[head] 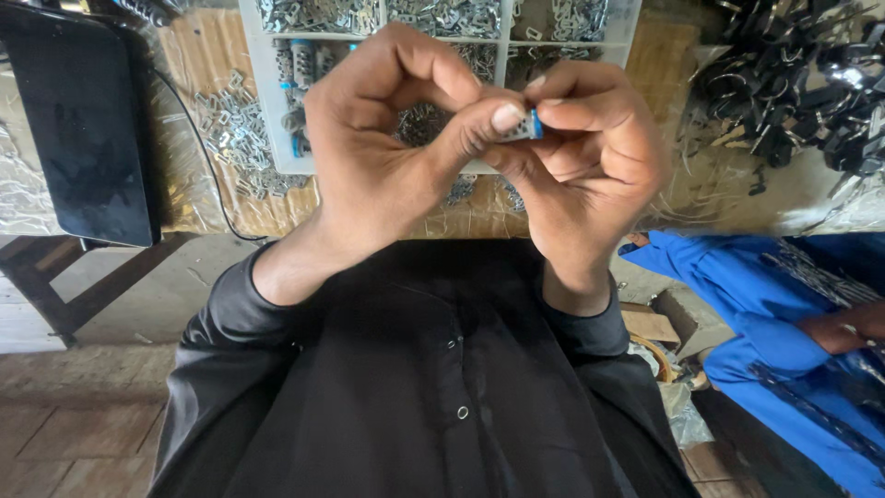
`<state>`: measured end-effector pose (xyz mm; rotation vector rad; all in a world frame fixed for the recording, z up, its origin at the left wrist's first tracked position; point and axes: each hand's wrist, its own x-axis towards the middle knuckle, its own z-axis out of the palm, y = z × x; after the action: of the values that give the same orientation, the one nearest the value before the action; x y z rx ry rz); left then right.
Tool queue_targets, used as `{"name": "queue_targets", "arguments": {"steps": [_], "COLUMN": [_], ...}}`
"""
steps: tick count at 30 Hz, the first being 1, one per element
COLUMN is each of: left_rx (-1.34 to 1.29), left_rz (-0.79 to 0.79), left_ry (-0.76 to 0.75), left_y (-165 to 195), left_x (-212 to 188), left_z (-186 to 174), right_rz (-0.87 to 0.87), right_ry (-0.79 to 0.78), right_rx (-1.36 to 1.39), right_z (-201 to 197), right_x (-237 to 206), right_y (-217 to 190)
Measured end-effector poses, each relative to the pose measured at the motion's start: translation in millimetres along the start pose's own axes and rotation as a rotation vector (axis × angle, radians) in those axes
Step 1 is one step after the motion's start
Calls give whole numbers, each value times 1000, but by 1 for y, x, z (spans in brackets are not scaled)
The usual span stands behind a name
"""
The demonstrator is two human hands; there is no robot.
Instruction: The person sits at a workbench assembling small lock cylinder components. They hold a blue-capped cylinder in one hand, pick tiny metal pins from a compartment box, insert them into the cylinder, and press them into place by hand, repeating the process and occasionally setting finished cylinders into the box.
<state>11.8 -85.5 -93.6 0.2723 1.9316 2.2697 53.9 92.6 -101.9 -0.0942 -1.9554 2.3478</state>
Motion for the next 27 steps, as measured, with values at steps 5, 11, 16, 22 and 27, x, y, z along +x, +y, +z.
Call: {"name": "queue_targets", "arguments": {"steps": [5,11,16,22,27], "left_rx": [-68,-81,-88,-16,1103], "left_rz": [-72,-111,-91,-59,433], "left_ry": [19,55,35,-45,-122], "left_y": [-3,-2,-6,18,26], "left_x": [-2,-3,-3,11,17], "left_z": [2,1,1,-4,-19], "right_rz": [5,49,5,-25,-54], "right_ry": [-8,2,-35,-17,-26], "right_rx": [20,55,-27,11,34], "right_z": [2,3,-2,-2,-1], "right_x": [0,0,1,0,7], "right_y": [-3,-3,2,7,7]}}
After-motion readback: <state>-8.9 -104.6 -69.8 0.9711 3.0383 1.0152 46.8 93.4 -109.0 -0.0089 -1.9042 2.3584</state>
